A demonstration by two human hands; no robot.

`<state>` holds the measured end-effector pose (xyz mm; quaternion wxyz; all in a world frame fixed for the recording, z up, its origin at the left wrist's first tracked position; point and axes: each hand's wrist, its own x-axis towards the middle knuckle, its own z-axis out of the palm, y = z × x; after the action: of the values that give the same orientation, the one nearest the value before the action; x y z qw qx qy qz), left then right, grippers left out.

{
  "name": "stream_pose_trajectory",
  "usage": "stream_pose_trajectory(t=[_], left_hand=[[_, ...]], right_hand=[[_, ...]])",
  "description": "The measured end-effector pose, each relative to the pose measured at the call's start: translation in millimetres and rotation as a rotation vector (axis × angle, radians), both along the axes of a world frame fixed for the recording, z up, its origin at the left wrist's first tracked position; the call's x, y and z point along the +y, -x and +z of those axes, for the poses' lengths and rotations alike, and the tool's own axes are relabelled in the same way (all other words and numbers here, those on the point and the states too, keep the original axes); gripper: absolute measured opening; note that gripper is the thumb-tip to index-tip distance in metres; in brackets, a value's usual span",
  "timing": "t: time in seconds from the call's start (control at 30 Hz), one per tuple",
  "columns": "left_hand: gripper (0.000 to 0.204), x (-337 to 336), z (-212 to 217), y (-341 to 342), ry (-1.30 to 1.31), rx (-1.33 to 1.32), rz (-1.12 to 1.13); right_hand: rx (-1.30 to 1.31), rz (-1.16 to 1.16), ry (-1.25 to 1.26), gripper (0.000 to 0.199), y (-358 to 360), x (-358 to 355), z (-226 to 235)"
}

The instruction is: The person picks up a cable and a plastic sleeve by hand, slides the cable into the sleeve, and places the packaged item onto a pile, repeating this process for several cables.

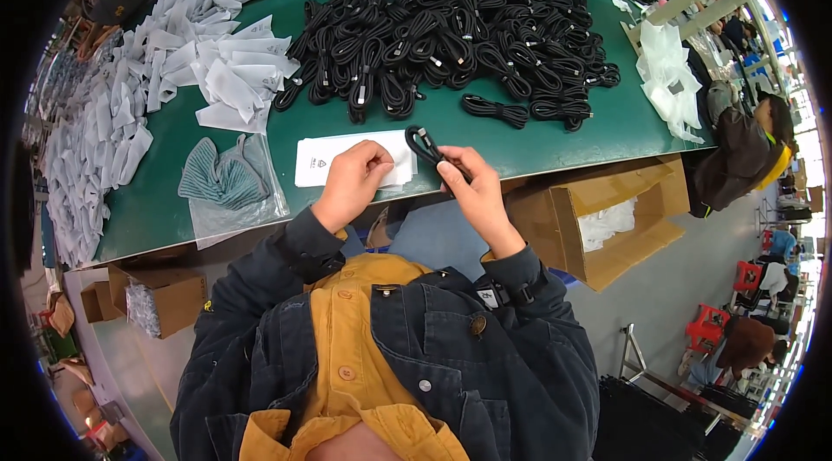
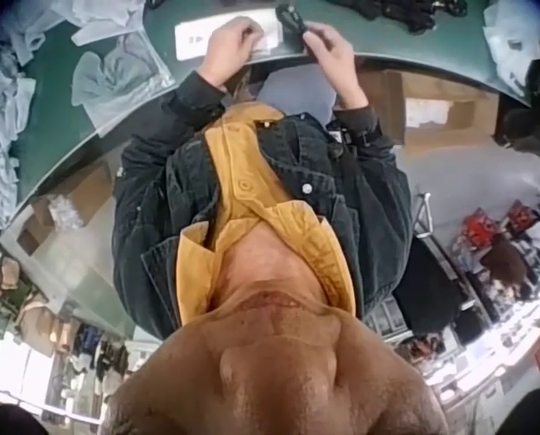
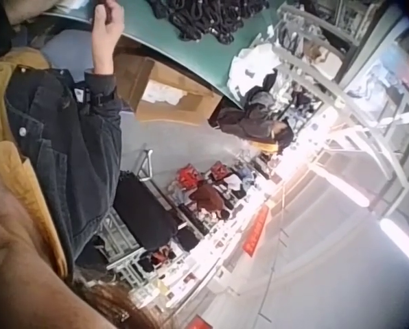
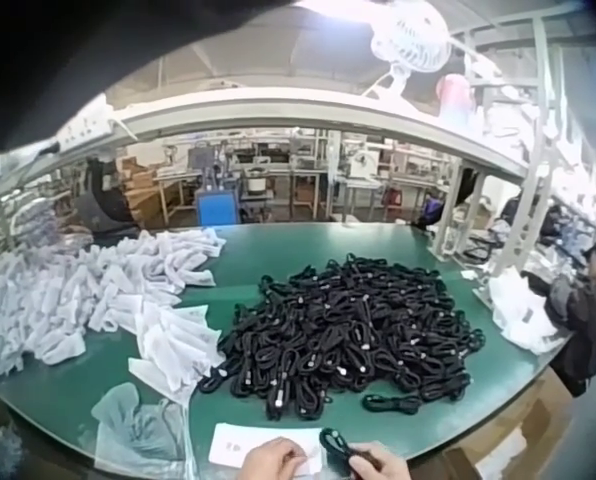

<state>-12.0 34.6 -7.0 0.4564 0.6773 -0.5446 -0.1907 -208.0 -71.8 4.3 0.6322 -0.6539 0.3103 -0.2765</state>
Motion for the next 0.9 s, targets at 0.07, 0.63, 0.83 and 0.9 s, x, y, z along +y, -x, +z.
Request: stream_pose_trajectory(t=[0.07, 0.63, 0.83, 0.9], left_hand=[[0.006, 0.3, 3.3, 0.0, -0.023, 0.090, -0.004], [0.007, 11.5, 9.3, -1.4, 0.087, 0.112, -0.047], [0.007, 14.1, 18.2, -4.9, 0.168, 0.026, -0.100], [0.007, 15.7, 17.2, -6.6, 0.156, 0.069, -0.093]], right_hand=[[0.002, 0.048, -0.050, 0.028, 2.4, 4.0, 3.1], [0.264, 0.143, 0.695, 0.030, 0.4, 12.0, 17.8], [0.185, 0.164, 0.378, 0.024, -1.2, 5.2, 14.6], [0.203, 0.183, -0.344, 0.024, 0.8, 2.7, 12.9]])
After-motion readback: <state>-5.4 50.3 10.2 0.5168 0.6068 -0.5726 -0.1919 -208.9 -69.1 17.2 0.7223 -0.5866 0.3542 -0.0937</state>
